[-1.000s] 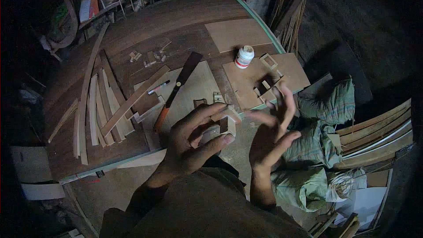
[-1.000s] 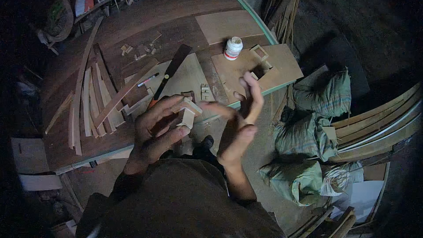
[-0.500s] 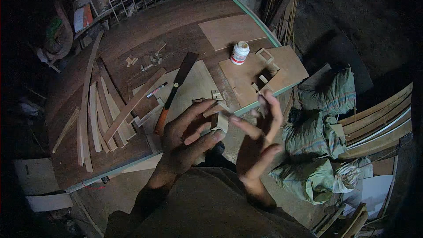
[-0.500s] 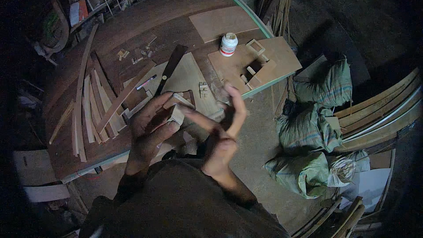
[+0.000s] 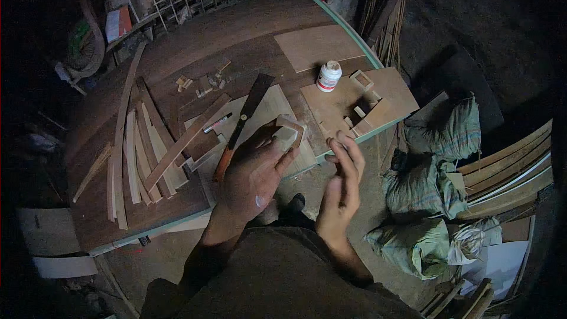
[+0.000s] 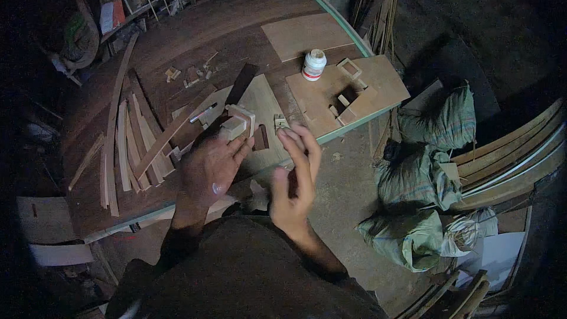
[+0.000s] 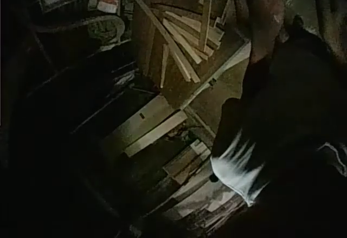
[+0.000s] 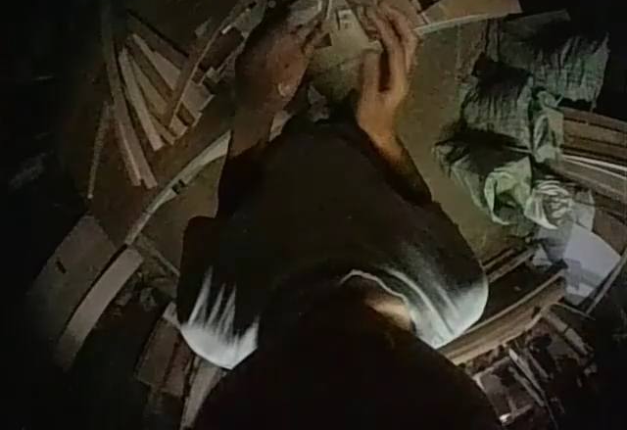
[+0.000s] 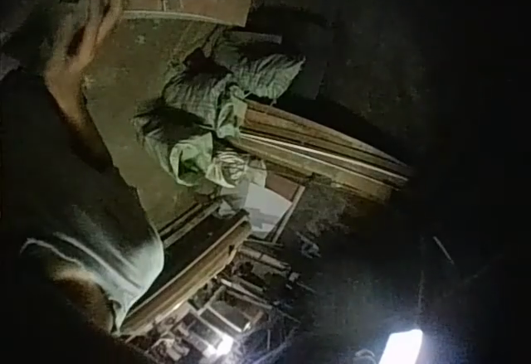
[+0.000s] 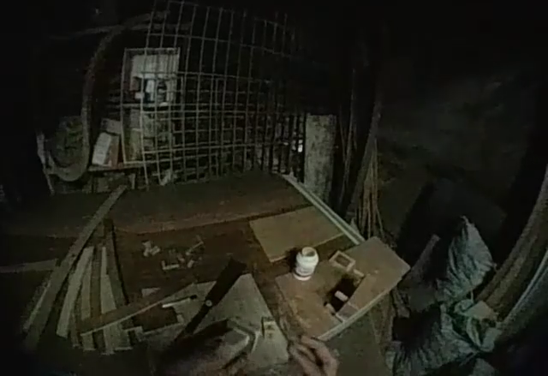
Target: Applying glue and assembling small wooden components to build a box.
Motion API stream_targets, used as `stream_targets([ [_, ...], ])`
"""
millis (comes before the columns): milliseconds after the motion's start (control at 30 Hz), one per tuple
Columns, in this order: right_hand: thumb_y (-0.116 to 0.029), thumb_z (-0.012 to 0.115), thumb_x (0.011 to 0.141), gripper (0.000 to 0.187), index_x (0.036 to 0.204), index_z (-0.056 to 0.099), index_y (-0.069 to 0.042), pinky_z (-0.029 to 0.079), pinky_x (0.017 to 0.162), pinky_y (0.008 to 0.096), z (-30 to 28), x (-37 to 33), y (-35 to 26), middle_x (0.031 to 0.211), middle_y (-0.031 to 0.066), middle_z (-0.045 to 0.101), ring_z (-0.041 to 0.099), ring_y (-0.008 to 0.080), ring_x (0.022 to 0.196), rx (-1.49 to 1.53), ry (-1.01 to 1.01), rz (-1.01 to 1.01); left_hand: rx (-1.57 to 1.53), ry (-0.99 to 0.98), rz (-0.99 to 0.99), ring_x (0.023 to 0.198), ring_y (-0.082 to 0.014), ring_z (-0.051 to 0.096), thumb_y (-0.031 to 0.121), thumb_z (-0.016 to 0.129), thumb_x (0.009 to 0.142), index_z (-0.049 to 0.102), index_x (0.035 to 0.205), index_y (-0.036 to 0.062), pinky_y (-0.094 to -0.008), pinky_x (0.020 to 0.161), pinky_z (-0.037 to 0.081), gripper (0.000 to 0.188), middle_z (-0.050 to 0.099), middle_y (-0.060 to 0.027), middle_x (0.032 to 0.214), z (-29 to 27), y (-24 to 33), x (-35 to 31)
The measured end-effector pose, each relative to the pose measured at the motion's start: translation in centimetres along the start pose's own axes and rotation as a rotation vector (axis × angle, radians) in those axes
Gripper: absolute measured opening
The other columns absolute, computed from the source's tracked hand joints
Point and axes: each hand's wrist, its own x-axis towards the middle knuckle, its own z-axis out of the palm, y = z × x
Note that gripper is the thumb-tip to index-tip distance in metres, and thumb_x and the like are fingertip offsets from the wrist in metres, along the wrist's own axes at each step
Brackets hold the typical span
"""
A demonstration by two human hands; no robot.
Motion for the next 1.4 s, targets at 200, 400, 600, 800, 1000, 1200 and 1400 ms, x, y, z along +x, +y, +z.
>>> stream_targets([
  [200, 0.0, 0.072, 0.08, 0.049, 0.127, 0.057, 0.002, 0.038, 0.105, 0.0424, 1.4, 1.3, 0.0, 0.134, 0.0193, 0.049, 0.048, 0.0335, 0.124, -0.121, -0.082, -0.039, -0.568, 0.04, -0.141, 0.119, -0.0254, 0.054, 0.014, 0.053, 0.097, 0.047, 0.132, -0.0031, -0.0393, 0.108, 0.039, 0.04, 0.053, -0.0148, 0.129, -0.1, 0.3, 0.0],
  [400, -0.003, 0.073, 0.08, 0.047, 0.125, 0.06, 0.0, 0.038, 0.104, 0.0434, 1.6, 2.2, 0.5, 0.134, 0.0195, 0.048, 0.048, 0.0335, 0.124, -0.139, -0.123, -0.072, -0.414, 0.044, -0.131, 0.118, -0.0229, 0.055, 0.015, 0.052, 0.098, 0.042, 0.137, -0.0041, -0.0364, 0.106, 0.041, 0.045, 0.052, -0.0143, 0.13, 0.3, 0.9, 0.4],
  [600, -0.003, 0.072, 0.08, 0.047, 0.126, 0.062, -0.006, 0.037, 0.105, 0.0435, 1.7, 2.4, -0.3, 0.141, 0.0185, 0.041, 0.045, 0.0325, 0.127, -0.18, -0.16, -0.069, -0.256, 0.063, -0.088, 0.122, -0.022, 0.052, 0.012, 0.055, 0.096, 0.041, 0.138, -0.0049, -0.0362, 0.107, 0.039, 0.048, 0.051, -0.0153, 0.133, 0.6, 1.5, 0.8],
  [800, -0.003, 0.071, 0.08, 0.048, 0.127, 0.06, -0.006, 0.036, 0.106, 0.0431, 2.2, 2.7, 0.3, 0.143, 0.0196, 0.037, 0.044, 0.0316, 0.128, -0.095, -0.156, -0.045, -0.014, 0.137, -0.027, 0.125, -0.0214, 0.049, 0.011, 0.061, 0.093, 0.041, 0.14, -0.0021, -0.0354, 0.109, 0.036, 0.053, 0.05, -0.0171, 0.134, 1.0, 1.7, 0.8],
  [1000, -0.002, 0.071, 0.079, 0.044, 0.123, 0.06, -0.003, 0.035, 0.106, 0.0435, 2.8, 2.3, 0.8, 0.14, 0.02, 0.039, 0.044, 0.0326, 0.128, -0.08, -0.083, -0.105, 0.039, 0.171, -0.002, 0.123, -0.0206, 0.05, 0.016, 0.066, 0.091, 0.041, 0.14, -0.0022, -0.0342, 0.106, 0.039, 0.058, 0.052, -0.0168, 0.133, 1.5, 1.6, 0.6],
  [1200, 0.002, 0.072, 0.076, 0.049, 0.122, 0.057, 0.0, 0.031, 0.108, 0.0429, 2.6, 2.9, 1.0, 0.137, 0.0193, 0.041, 0.042, 0.0319, 0.129, -0.134, -0.096, -0.103, 0.071, 0.179, -0.009, 0.12, -0.0186, 0.052, 0.014, 0.066, 0.092, 0.042, 0.139, -0.0031, -0.0329, 0.103, 0.042, 0.056, 0.054, -0.0163, 0.129, 1.8, 1.7, 0.3],
  [1400, 0.004, 0.073, 0.074, 0.053, 0.122, 0.05, 0.002, 0.035, 0.106, 0.0426, 2.8, 2.2, 1.3, 0.128, 0.0188, 0.047, 0.045, 0.0333, 0.124, -0.16, -0.058, -0.277, 0.055, 0.176, 0.04, 0.118, -0.019, 0.055, 0.009, 0.065, 0.092, 0.042, 0.138, -0.0045, -0.0326, 0.101, 0.044, 0.053, 0.056, -0.0167, 0.128, 2.0, 1.6, 0.3],
])
